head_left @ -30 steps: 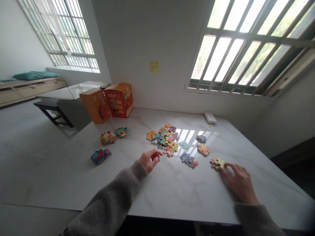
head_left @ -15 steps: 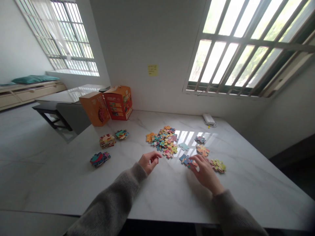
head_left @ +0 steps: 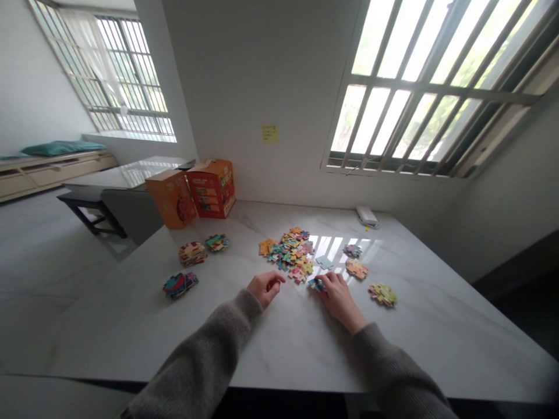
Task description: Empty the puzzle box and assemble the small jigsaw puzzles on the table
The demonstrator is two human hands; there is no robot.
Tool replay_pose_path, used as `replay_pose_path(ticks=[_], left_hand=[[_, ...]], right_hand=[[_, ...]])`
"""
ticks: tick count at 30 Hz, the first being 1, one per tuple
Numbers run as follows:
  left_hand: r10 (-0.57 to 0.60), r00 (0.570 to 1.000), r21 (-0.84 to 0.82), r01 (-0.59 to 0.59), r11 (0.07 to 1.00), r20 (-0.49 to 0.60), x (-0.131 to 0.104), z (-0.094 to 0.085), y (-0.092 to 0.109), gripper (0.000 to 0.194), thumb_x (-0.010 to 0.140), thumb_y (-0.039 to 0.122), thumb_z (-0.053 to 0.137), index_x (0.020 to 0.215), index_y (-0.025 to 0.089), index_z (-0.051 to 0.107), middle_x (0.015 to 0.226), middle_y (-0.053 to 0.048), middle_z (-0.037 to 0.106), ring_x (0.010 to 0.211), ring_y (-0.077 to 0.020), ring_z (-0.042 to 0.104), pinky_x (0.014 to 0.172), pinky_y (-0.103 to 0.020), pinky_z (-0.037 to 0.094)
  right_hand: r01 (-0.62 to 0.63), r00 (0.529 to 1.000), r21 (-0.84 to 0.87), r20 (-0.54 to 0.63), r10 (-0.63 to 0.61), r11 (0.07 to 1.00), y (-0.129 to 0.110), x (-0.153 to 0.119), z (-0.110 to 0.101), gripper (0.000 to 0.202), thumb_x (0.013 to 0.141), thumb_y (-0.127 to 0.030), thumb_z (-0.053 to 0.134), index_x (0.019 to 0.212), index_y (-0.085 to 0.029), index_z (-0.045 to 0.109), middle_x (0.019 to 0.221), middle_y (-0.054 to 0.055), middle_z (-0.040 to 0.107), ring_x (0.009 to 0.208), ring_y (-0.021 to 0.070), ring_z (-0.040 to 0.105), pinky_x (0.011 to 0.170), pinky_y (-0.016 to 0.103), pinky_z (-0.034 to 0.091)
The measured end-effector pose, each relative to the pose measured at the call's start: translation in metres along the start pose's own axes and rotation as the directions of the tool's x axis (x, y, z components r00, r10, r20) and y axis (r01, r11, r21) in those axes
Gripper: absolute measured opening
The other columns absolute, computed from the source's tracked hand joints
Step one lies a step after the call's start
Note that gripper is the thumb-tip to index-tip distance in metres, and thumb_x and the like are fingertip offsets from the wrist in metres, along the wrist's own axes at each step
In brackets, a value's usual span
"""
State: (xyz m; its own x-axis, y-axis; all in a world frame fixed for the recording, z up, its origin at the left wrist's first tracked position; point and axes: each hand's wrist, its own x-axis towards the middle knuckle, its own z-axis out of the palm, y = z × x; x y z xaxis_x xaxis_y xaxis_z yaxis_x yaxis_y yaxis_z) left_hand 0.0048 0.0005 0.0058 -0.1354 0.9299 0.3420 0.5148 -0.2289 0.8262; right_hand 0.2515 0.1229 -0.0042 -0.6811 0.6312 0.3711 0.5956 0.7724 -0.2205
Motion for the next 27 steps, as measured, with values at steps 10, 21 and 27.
replay_pose_path(ticks=[10, 21, 27], left_hand=[[0.0, 1.0, 0.035, 0.0, 0.999, 0.013, 0.0, 0.003, -0.008, 0.019, 0.081, 0.019, 0.053, 0.092, 0.014, 0.068, 0.061, 0.001, 0.059, 0.051, -0.0094, 0.047, 0.053, -0.021, 0.038], [-0.013, 1.0, 0.045, 0.012, 0.999, 0.022, 0.001, 0.006, -0.011, 0.019, 0.083, 0.019, 0.053, 0.094, 0.014, 0.068, 0.061, 0.002, 0.057, 0.051, -0.0087, 0.046, 0.053, -0.021, 0.037], [-0.037, 0.998, -0.081, 0.033, 0.996, -0.043, 0.006, 0.006, 0.002, 0.027, 0.086, 0.027, 0.058, 0.11, 0.016, 0.062, 0.072, 0.001, 0.059, 0.059, -0.0094, 0.052, 0.059, -0.021, 0.043]], right_hand=[[0.006, 0.997, 0.088, 0.082, -0.013, 0.996, -0.01, 0.009, -0.004, 0.041, 0.084, -0.032, 0.066, 0.123, -0.027, 0.056, 0.113, 0.008, 0.061, 0.106, 0.029, 0.053, 0.091, 0.046, 0.043], [-0.048, 0.982, 0.531, 0.178, -0.056, 0.846, 0.003, 0.039, -0.007, 0.019, 0.084, -0.028, 0.063, 0.101, -0.02, 0.061, 0.093, 0.004, 0.061, 0.072, 0.0162, 0.06, 0.066, 0.03, 0.051], [-0.28, 0.958, 0.912, 0.247, 0.144, 0.3, -0.026, 0.05, -0.011, 0.035, 0.084, -0.052, 0.066, 0.083, -0.02, 0.051, 0.072, 0.0, 0.063, 0.059, 0.0148, 0.061, 0.059, 0.03, 0.051]])
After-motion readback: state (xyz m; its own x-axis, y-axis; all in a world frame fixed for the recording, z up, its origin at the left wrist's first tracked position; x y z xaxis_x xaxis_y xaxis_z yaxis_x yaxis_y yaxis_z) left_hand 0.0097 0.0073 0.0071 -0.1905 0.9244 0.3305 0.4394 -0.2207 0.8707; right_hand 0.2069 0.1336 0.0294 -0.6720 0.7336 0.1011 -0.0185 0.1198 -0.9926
